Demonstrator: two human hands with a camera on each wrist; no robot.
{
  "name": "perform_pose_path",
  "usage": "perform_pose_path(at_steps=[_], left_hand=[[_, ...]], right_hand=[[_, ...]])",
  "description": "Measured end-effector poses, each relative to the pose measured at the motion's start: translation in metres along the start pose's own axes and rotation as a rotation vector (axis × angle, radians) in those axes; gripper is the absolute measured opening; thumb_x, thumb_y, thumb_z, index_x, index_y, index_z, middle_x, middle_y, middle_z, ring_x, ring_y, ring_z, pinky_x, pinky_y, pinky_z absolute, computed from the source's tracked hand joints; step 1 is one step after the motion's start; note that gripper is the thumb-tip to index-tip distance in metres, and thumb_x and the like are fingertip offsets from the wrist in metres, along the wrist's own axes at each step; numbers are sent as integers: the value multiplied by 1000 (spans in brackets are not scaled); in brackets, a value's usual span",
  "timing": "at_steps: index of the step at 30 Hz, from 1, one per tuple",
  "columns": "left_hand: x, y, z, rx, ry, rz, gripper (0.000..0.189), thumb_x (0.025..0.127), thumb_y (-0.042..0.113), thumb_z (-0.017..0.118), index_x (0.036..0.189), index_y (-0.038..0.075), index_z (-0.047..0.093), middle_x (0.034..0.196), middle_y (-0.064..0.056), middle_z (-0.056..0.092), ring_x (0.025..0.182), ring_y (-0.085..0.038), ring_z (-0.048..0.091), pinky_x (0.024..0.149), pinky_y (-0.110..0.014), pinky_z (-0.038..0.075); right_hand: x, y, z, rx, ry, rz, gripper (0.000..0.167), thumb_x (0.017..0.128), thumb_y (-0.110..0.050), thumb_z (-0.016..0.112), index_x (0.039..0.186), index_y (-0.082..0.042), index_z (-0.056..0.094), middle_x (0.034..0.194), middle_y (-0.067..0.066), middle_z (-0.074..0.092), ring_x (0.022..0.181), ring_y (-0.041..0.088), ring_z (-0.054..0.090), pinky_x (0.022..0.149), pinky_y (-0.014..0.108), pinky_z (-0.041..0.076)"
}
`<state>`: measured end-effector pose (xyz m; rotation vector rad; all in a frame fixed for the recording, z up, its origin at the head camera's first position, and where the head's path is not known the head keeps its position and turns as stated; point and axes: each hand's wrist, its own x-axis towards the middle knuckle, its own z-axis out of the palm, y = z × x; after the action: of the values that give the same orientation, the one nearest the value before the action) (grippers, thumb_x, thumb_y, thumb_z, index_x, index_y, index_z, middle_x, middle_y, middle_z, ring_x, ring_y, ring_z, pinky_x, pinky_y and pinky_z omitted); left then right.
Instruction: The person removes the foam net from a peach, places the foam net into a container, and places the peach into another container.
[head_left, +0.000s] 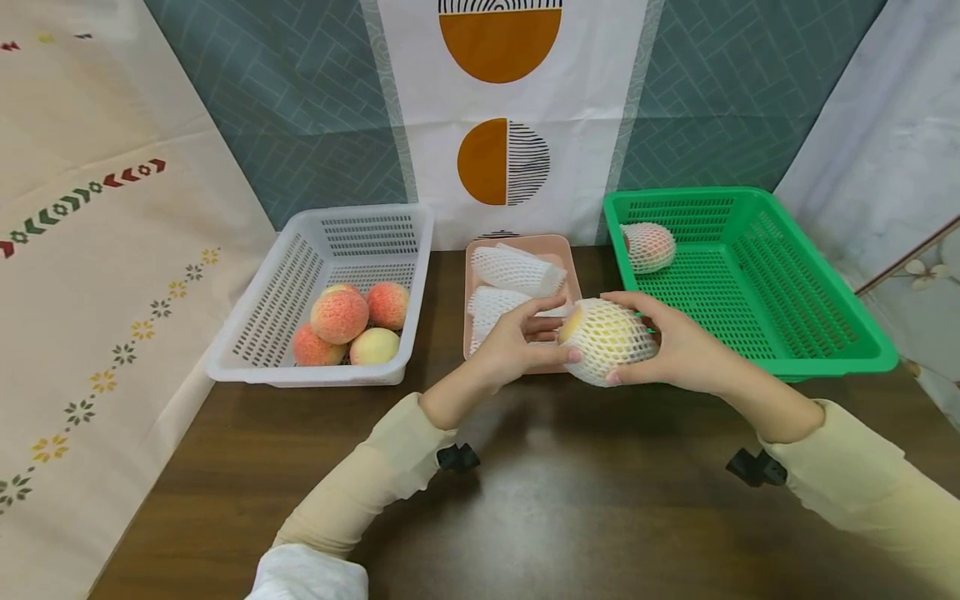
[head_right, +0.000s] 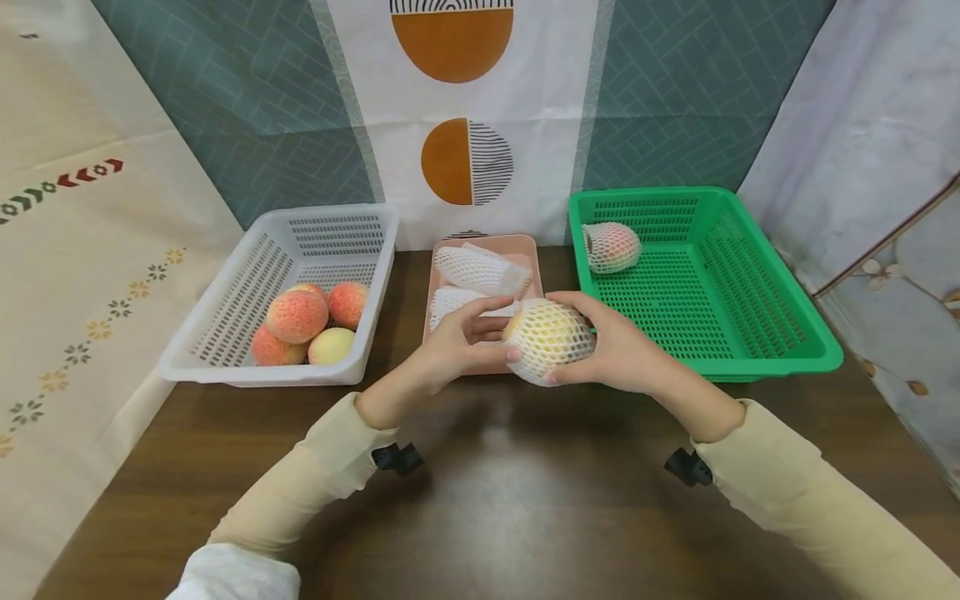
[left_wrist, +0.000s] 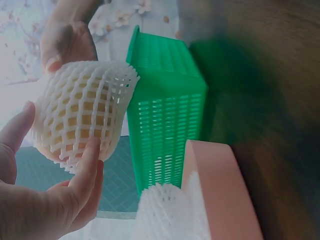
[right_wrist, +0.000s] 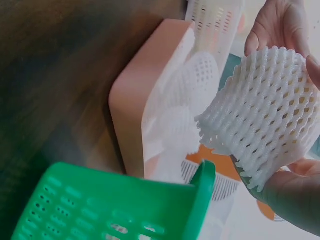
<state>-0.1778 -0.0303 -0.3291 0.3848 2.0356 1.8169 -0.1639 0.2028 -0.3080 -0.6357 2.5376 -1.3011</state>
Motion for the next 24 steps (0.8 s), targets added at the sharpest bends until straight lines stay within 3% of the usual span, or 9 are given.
perform_pose_path(at_steps=[9,17,24], left_hand=[[-4,-19,-4,51,-30,11,66,81,5,73,140,11,45,136,-10,53,119,-25,55,91,-32,52],[-12,-30,-6,47,-40,11,61,79,0,73,136,4,50,135,-11,54,107,-21,59,84,-27,53],[-23,-39,-5,24,-57,-13,56,79,-1,73,130,1,51,133,-14,53,112,-23,58,86,-29,54]], right_hand=[[-2,8,17,5,-28,-20,87,71,-20,84,142,-8,35,126,15,48,107,28,48,82,37,49],[-4,11,29,10,-49,-56,85,71,-21,84,141,-8,38,125,13,50,106,26,48,82,36,49],[-10,16,40,-38,-45,-76,82,70,-23,85,139,-8,42,125,13,53,104,25,50,81,33,49]])
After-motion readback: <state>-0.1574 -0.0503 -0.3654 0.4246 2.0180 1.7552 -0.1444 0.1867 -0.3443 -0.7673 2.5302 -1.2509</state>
